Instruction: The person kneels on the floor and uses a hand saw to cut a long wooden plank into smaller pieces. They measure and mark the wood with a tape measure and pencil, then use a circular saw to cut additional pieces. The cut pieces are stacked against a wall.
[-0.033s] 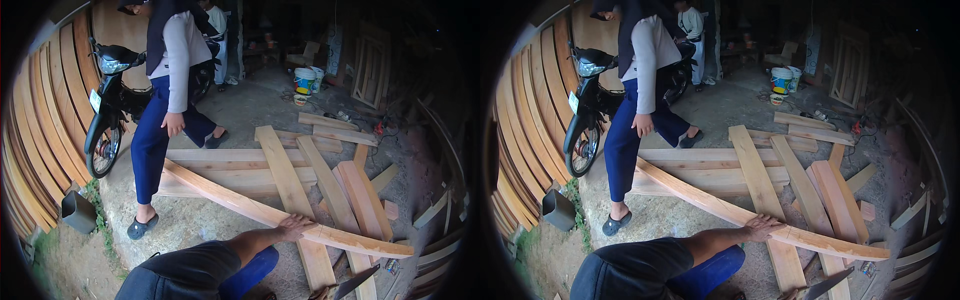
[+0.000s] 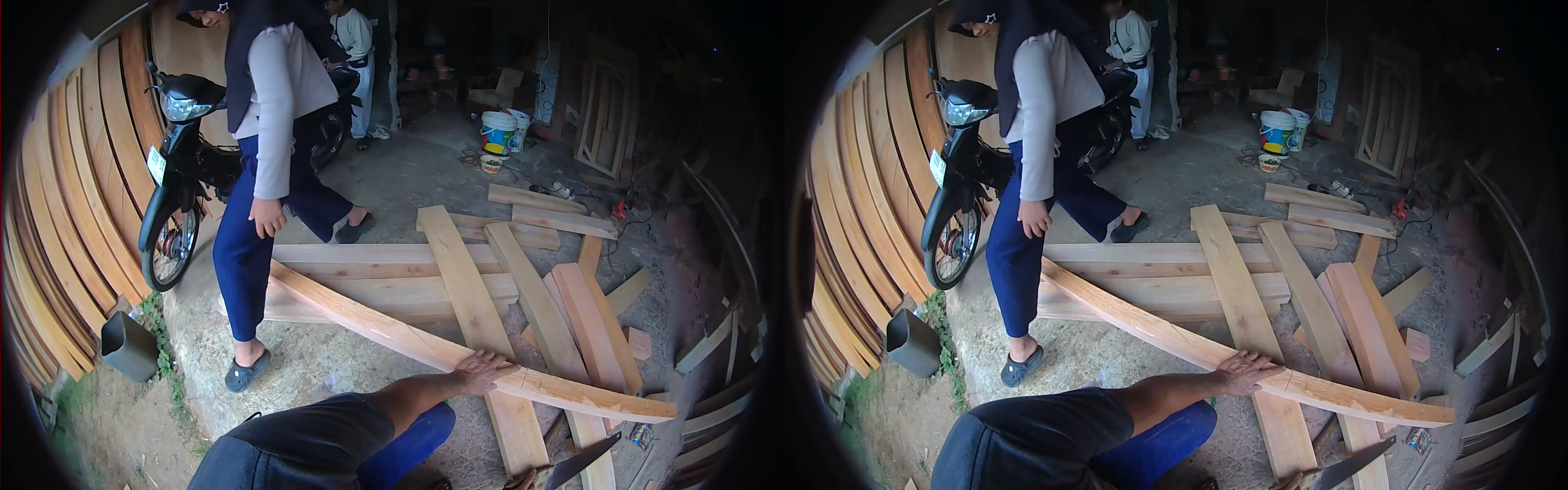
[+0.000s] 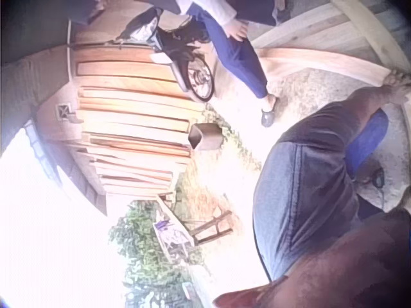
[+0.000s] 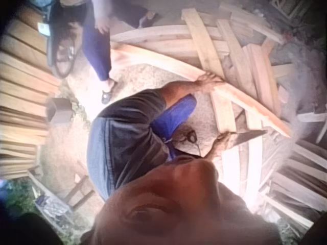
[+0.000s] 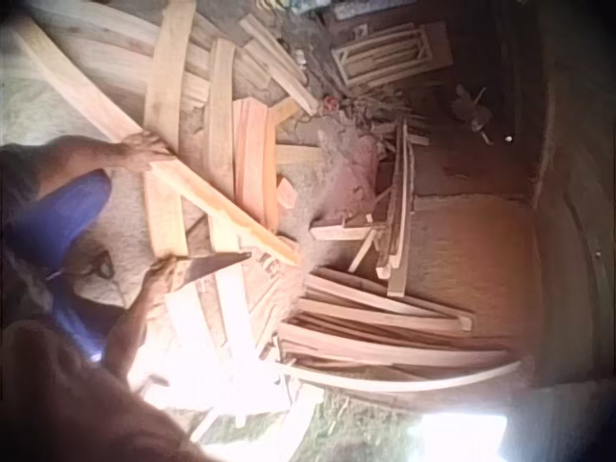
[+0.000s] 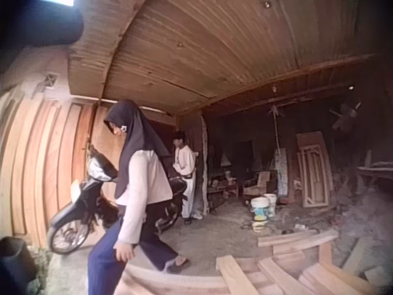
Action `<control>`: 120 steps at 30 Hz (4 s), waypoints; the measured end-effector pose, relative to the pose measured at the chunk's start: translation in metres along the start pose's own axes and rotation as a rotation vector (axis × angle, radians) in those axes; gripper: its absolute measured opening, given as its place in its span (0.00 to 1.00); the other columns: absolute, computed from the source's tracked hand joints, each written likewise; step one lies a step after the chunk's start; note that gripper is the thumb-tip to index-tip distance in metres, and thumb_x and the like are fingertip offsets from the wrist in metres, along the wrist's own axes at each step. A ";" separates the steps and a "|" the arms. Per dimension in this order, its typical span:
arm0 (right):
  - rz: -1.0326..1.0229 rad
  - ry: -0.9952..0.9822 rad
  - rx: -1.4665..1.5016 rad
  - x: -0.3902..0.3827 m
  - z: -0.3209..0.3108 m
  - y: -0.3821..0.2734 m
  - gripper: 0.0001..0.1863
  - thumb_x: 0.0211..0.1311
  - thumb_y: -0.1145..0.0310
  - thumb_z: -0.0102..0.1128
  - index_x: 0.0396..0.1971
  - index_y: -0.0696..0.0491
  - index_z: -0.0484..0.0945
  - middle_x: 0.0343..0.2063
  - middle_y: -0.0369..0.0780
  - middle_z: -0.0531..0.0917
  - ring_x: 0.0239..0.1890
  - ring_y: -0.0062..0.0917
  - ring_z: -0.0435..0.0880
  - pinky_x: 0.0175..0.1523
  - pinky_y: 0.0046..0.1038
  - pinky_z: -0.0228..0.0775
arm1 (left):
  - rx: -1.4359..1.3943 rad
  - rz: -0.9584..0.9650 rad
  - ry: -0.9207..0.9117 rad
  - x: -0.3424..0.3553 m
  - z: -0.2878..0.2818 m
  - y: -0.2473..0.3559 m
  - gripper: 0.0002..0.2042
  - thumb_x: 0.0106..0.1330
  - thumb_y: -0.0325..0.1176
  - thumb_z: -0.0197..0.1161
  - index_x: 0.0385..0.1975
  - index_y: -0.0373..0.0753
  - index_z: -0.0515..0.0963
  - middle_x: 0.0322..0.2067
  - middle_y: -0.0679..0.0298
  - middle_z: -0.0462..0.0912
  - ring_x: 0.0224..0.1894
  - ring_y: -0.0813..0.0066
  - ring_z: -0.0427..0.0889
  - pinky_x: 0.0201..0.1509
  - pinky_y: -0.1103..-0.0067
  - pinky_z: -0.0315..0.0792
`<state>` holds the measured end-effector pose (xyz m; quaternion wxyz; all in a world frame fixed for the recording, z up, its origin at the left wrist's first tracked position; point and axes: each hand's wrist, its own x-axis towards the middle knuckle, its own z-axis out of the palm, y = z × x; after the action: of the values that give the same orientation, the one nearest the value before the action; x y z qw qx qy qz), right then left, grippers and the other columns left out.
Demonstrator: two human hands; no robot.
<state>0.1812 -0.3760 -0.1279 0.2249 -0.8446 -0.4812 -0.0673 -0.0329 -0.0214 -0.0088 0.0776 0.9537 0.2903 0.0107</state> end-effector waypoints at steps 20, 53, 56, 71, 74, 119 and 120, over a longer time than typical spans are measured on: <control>-0.025 0.191 -0.172 0.024 -0.043 -0.051 0.20 0.82 0.61 0.45 0.61 0.52 0.81 0.46 0.47 0.90 0.43 0.47 0.88 0.48 0.47 0.81 | 0.096 -0.010 0.051 -0.001 0.008 0.001 0.42 0.69 0.47 0.64 0.82 0.57 0.51 0.69 0.54 0.68 0.63 0.56 0.71 0.68 0.59 0.63; -0.121 0.269 -0.208 0.018 -0.021 -0.031 0.19 0.80 0.62 0.52 0.62 0.51 0.81 0.44 0.46 0.90 0.39 0.39 0.90 0.42 0.41 0.83 | 0.030 -0.106 -0.435 -0.107 -0.019 -0.096 0.34 0.50 0.41 0.77 0.55 0.33 0.71 0.38 0.50 0.87 0.47 0.47 0.88 0.49 0.56 0.81; 0.236 0.084 0.243 0.026 -0.035 -0.038 0.20 0.82 0.59 0.48 0.62 0.52 0.80 0.52 0.47 0.87 0.48 0.38 0.89 0.50 0.39 0.84 | -0.032 -0.038 -0.412 -0.106 -0.022 -0.091 0.35 0.47 0.42 0.79 0.54 0.34 0.72 0.37 0.51 0.87 0.47 0.46 0.87 0.51 0.57 0.80; -0.145 0.231 -0.232 0.027 -0.045 -0.051 0.19 0.81 0.64 0.52 0.63 0.58 0.77 0.54 0.53 0.85 0.52 0.45 0.88 0.54 0.44 0.82 | -0.201 -0.232 -0.149 -0.081 0.006 -0.143 0.49 0.57 0.74 0.64 0.74 0.46 0.70 0.68 0.50 0.76 0.72 0.51 0.73 0.73 0.58 0.67; -0.164 0.234 -0.253 0.019 -0.029 -0.034 0.19 0.80 0.63 0.53 0.62 0.57 0.78 0.50 0.51 0.86 0.48 0.42 0.88 0.49 0.40 0.83 | -0.303 -0.367 -0.294 -0.062 -0.008 -0.139 0.48 0.62 0.77 0.57 0.74 0.46 0.70 0.71 0.50 0.73 0.75 0.50 0.68 0.76 0.56 0.63; 0.415 -0.328 -0.226 0.030 -0.002 -0.033 0.32 0.67 0.73 0.56 0.71 0.34 0.70 0.47 0.50 0.78 0.52 0.49 0.79 0.52 0.50 0.78 | -0.088 -0.378 0.089 -0.002 0.047 -0.046 0.38 0.73 0.61 0.52 0.76 0.42 0.63 0.75 0.56 0.66 0.77 0.53 0.60 0.82 0.45 0.40; 0.415 -0.321 -0.226 0.029 -0.002 -0.032 0.32 0.67 0.72 0.56 0.71 0.34 0.70 0.47 0.50 0.78 0.52 0.49 0.79 0.52 0.50 0.78 | -0.082 -0.375 0.087 -0.002 0.047 -0.045 0.38 0.74 0.61 0.52 0.76 0.42 0.63 0.75 0.55 0.66 0.77 0.53 0.60 0.82 0.45 0.40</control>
<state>0.1696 -0.3405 -0.1071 0.0590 -0.9447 -0.3167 0.0616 -0.0561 0.0081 -0.0620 0.1045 0.8775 0.4655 0.0493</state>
